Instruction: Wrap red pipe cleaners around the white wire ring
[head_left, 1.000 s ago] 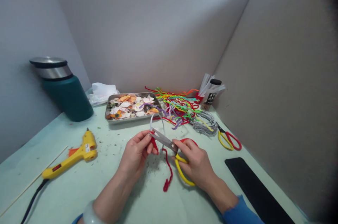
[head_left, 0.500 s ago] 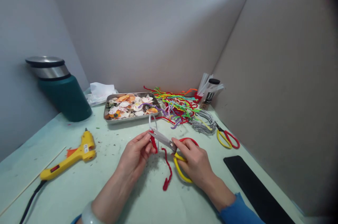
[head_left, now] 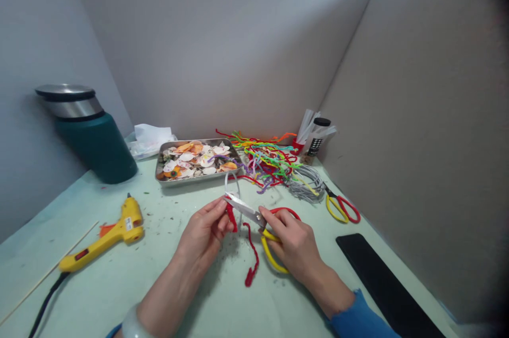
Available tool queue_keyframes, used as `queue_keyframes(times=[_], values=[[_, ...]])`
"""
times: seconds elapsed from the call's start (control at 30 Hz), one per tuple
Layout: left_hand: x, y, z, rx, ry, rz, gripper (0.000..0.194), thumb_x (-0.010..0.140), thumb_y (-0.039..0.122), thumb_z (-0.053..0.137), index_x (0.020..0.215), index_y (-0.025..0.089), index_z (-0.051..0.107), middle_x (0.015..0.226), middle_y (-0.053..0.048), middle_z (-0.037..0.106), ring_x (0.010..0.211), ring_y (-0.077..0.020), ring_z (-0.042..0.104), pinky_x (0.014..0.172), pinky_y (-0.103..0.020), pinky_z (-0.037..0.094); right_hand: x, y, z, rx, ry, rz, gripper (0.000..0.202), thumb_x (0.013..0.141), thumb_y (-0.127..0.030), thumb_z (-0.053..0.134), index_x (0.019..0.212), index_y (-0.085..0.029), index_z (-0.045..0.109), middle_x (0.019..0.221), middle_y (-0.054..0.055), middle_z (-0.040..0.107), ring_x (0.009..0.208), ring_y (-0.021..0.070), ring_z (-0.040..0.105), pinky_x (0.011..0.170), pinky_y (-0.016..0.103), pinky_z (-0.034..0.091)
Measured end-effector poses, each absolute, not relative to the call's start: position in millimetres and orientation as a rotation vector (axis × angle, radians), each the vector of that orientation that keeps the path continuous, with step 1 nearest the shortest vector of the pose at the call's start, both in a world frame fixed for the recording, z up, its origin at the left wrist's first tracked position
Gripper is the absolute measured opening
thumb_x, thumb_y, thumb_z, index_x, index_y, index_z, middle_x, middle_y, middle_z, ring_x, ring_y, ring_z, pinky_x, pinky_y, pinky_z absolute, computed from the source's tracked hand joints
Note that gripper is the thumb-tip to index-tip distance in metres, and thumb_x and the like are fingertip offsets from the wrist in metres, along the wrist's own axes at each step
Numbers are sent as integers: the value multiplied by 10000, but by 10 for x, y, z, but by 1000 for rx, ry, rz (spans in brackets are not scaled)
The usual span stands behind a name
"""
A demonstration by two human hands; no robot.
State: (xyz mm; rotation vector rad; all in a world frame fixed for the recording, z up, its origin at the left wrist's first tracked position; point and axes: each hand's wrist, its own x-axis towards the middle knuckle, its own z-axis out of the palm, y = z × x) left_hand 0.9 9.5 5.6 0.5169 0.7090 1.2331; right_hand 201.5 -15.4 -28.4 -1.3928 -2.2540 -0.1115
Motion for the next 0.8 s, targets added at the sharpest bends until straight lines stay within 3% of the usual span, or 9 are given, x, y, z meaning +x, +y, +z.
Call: queue_keyframes(times=[0.8], values=[[-7, 106, 23, 589, 717, 1215, 183, 758, 192, 657, 906, 87, 674, 436, 69, 426, 401, -39, 405, 477, -172, 441, 2004, -162, -329, -1360, -2224, 19, 553, 754, -102, 518, 1290, -235, 481, 983, 62, 621, 861, 179, 605, 710, 261, 475]])
